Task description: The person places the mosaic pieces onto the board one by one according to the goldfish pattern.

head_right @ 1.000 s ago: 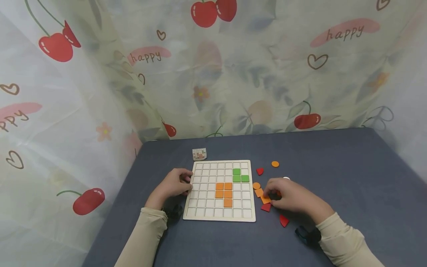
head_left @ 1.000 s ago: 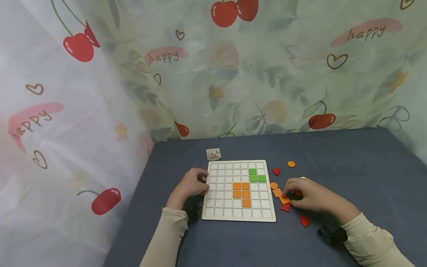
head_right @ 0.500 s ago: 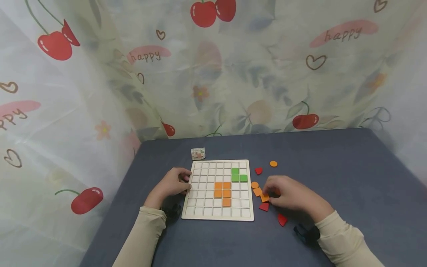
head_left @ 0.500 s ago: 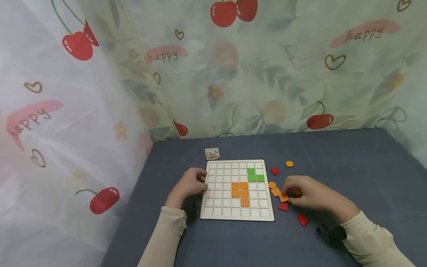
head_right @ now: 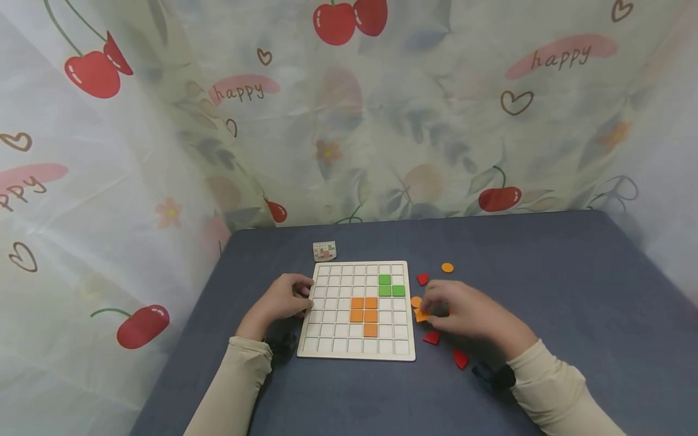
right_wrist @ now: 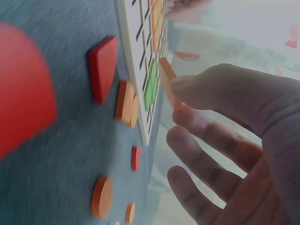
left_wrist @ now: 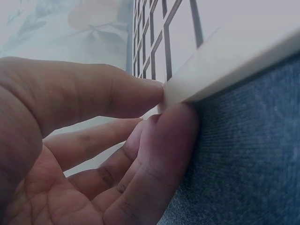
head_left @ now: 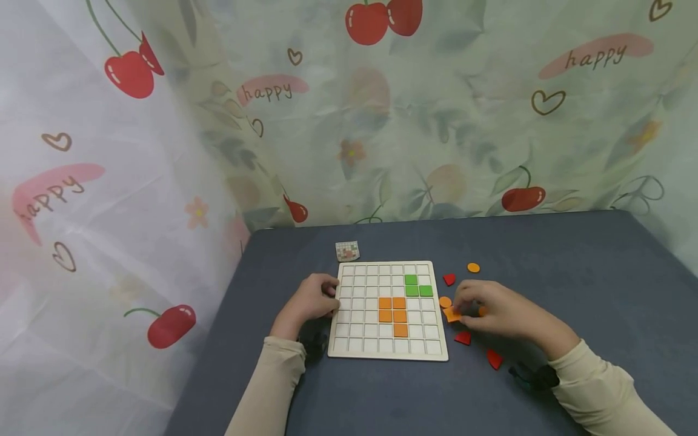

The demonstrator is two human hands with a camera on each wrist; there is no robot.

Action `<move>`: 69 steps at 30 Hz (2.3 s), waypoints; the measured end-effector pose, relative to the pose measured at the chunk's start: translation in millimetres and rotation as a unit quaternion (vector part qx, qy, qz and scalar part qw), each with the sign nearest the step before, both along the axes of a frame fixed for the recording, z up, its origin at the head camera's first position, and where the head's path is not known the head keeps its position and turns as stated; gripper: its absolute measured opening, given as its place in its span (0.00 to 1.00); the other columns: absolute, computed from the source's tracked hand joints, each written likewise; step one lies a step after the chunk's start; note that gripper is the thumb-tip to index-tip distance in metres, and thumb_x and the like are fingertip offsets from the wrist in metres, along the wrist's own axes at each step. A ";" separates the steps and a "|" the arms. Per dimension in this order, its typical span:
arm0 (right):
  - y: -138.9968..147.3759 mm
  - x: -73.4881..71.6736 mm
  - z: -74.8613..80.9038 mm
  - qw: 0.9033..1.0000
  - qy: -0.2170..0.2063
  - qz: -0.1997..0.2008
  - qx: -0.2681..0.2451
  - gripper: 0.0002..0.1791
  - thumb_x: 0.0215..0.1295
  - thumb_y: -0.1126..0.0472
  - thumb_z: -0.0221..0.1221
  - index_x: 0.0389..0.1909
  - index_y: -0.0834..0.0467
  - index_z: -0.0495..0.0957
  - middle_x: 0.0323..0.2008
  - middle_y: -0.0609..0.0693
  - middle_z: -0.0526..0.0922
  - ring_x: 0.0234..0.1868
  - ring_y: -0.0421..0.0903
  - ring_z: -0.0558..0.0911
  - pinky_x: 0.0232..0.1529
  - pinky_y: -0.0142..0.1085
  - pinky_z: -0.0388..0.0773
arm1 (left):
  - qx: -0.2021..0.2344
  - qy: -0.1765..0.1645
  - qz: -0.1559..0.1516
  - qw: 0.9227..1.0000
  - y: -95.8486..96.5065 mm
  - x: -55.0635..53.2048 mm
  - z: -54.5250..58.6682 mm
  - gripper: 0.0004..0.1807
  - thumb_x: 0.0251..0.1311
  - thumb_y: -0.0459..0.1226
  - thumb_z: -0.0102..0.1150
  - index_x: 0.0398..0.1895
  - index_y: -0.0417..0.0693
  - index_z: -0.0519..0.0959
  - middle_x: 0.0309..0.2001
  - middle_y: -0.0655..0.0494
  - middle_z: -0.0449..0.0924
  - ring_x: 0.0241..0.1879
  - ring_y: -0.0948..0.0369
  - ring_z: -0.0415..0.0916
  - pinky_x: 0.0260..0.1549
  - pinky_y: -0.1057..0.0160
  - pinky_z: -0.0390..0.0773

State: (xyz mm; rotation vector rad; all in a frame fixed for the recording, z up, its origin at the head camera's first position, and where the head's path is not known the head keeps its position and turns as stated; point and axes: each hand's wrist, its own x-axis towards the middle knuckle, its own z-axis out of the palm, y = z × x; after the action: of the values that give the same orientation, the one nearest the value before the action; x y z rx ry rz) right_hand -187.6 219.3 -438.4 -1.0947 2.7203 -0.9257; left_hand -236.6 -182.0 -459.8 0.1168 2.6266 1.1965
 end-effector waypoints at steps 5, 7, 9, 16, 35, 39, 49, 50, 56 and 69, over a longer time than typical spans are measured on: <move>-21.2 -2.9 -2.7 1.000 0.017 0.019 -0.016 0.12 0.63 0.68 0.71 0.38 0.47 0.86 0.42 0.40 0.83 0.38 0.44 0.80 0.38 0.35 0.81 | -0.001 0.001 0.001 1.000 -0.8 -0.5 -0.6 0.30 0.59 0.27 0.67 0.68 0.36 0.79 0.45 0.44 0.79 0.30 0.56 0.81 0.28 0.59 0.86; -31.7 -4.7 -3.9 0.999 0.018 0.025 -0.015 0.10 0.64 0.67 0.71 0.37 0.47 0.86 0.41 0.41 0.83 0.37 0.45 0.79 0.36 0.34 0.80 | 0.000 -0.001 0.002 1.000 -1.0 -0.4 -0.7 0.30 0.59 0.27 0.67 0.68 0.37 0.79 0.45 0.44 0.79 0.30 0.56 0.81 0.28 0.59 0.86; -42.3 -6.2 -5.2 0.999 0.016 0.032 -0.016 0.09 0.64 0.67 0.70 0.37 0.48 0.86 0.41 0.41 0.83 0.37 0.45 0.80 0.36 0.34 0.80 | 0.001 -0.002 0.001 1.000 -1.0 -0.4 -0.5 0.30 0.59 0.27 0.67 0.68 0.36 0.79 0.45 0.44 0.79 0.30 0.56 0.81 0.28 0.59 0.86; -77.0 -8.5 -13.4 0.998 0.020 0.053 -0.009 0.08 0.64 0.66 0.69 0.35 0.48 0.86 0.40 0.39 0.82 0.39 0.42 0.81 0.42 0.34 0.82 | 0.006 -0.003 0.001 1.000 -0.5 -0.9 -1.6 0.30 0.58 0.27 0.66 0.67 0.37 0.79 0.45 0.44 0.80 0.30 0.56 0.81 0.28 0.59 0.86; -117.3 -7.6 -21.3 0.996 0.043 0.067 0.044 0.04 0.64 0.61 0.72 0.34 0.48 0.87 0.37 0.40 0.81 0.36 0.38 0.77 0.37 0.29 0.77 | 0.007 -0.005 -0.001 1.000 -0.1 -1.1 0.6 0.29 0.59 0.26 0.66 0.67 0.36 0.79 0.45 0.43 0.79 0.29 0.56 0.81 0.28 0.59 0.86; -119.7 -6.4 -22.8 0.996 0.039 0.059 0.051 0.05 0.63 0.61 0.72 0.34 0.47 0.87 0.37 0.40 0.81 0.34 0.38 0.77 0.36 0.29 0.75 | 0.003 -0.007 -0.002 1.000 0.3 -1.0 0.9 0.29 0.59 0.26 0.66 0.67 0.37 0.79 0.45 0.43 0.80 0.29 0.57 0.81 0.28 0.59 0.85; -120.8 -4.7 -21.4 0.996 0.038 0.059 0.053 0.04 0.64 0.61 0.73 0.36 0.48 0.87 0.36 0.40 0.81 0.33 0.37 0.76 0.36 0.29 0.75 | 0.005 -0.010 0.001 1.000 -0.1 -0.6 1.0 0.30 0.59 0.26 0.66 0.68 0.37 0.79 0.45 0.43 0.79 0.29 0.56 0.81 0.29 0.58 0.86; -121.2 -4.7 -21.5 0.996 0.039 0.061 0.053 0.04 0.64 0.61 0.72 0.36 0.48 0.87 0.36 0.40 0.81 0.34 0.37 0.76 0.36 0.29 0.76 | 0.005 -0.010 0.001 1.000 -0.3 -0.5 1.0 0.30 0.59 0.26 0.66 0.68 0.37 0.79 0.45 0.43 0.79 0.29 0.56 0.81 0.28 0.58 0.85; -126.3 -4.7 -22.2 0.995 0.046 0.060 0.057 0.04 0.64 0.61 0.72 0.37 0.48 0.88 0.37 0.39 0.82 0.34 0.35 0.75 0.36 0.29 0.76 | 0.004 -0.006 -0.001 1.000 -1.8 -0.8 -0.4 0.30 0.58 0.26 0.66 0.67 0.36 0.79 0.45 0.43 0.80 0.29 0.56 0.81 0.28 0.58 0.85; -128.1 -4.3 -21.7 0.994 0.056 0.051 0.072 0.06 0.63 0.62 0.72 0.37 0.48 0.89 0.36 0.39 0.81 0.33 0.33 0.74 0.36 0.30 0.76 | 0.001 -0.005 -0.002 1.000 -2.0 -1.9 -0.7 0.30 0.58 0.26 0.66 0.68 0.37 0.79 0.45 0.44 0.79 0.29 0.56 0.81 0.27 0.59 0.85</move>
State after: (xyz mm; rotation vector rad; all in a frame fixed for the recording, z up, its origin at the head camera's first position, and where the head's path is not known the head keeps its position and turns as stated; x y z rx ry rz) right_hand -191.9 91.3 -460.1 -1.2794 2.7359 -0.6605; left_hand -238.5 -184.0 -460.6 0.1155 2.6151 1.1945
